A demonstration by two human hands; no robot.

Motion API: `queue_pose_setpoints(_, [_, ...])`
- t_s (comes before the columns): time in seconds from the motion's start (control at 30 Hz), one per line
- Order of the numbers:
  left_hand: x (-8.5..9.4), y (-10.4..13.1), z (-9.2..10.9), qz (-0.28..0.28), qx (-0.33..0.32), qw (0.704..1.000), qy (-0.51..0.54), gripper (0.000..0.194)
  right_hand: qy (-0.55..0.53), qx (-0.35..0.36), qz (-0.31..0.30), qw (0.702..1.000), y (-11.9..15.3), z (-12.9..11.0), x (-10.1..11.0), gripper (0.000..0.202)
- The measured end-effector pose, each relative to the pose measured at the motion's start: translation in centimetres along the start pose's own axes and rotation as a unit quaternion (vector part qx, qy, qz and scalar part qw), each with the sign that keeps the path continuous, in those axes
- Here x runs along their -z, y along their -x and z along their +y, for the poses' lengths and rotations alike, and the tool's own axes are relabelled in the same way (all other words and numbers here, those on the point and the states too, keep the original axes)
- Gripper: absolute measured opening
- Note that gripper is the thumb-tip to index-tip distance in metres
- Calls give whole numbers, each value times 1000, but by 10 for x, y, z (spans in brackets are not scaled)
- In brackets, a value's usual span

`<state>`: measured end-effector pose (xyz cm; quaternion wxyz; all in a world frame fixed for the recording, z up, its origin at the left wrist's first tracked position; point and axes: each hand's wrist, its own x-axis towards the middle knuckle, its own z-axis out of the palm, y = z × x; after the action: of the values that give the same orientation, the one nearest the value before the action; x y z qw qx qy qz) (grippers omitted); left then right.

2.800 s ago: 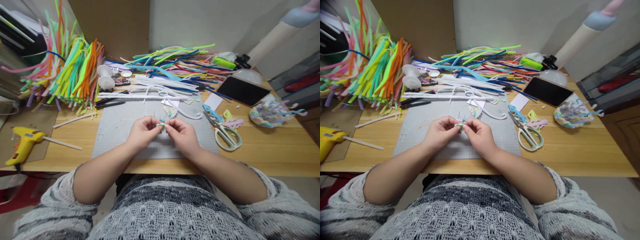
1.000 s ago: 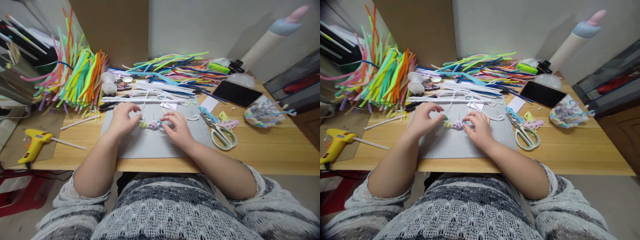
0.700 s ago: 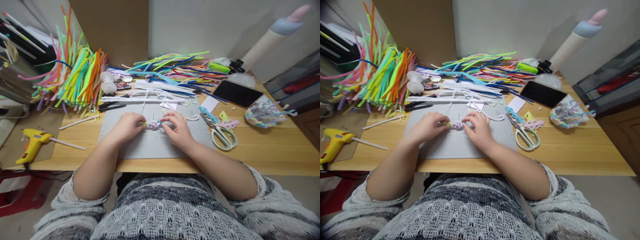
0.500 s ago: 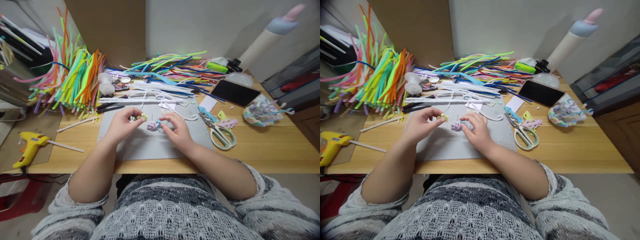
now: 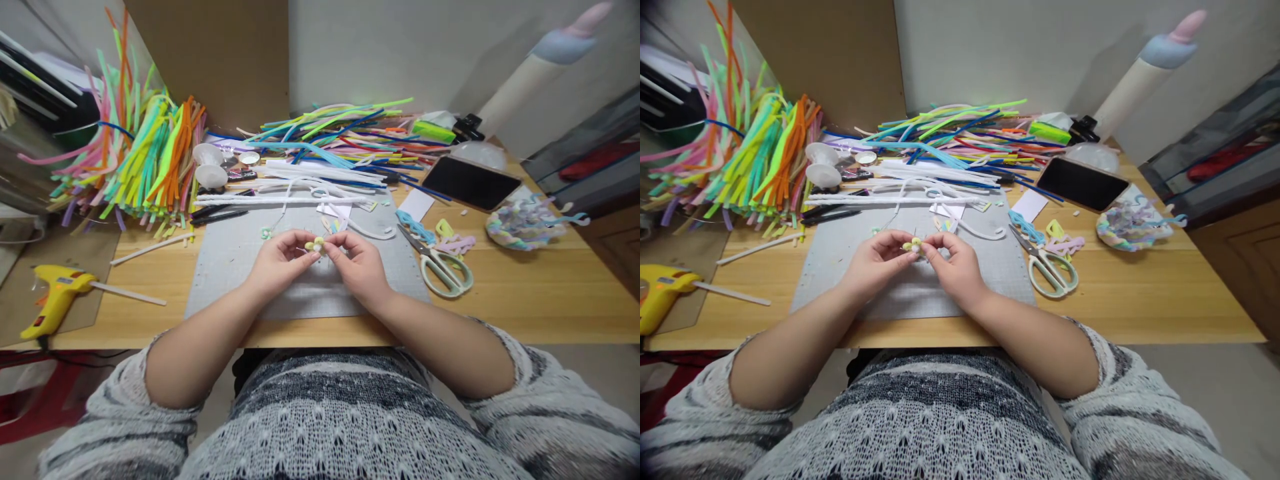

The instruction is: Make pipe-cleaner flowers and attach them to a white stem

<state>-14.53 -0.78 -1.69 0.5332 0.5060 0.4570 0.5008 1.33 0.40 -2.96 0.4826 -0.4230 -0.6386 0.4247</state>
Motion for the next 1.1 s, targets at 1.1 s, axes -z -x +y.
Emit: queue_pose_setpoints(1.1, [2,0,1,15,-103,991,-78,19,32,45,-16,998,4,-5,1,10])
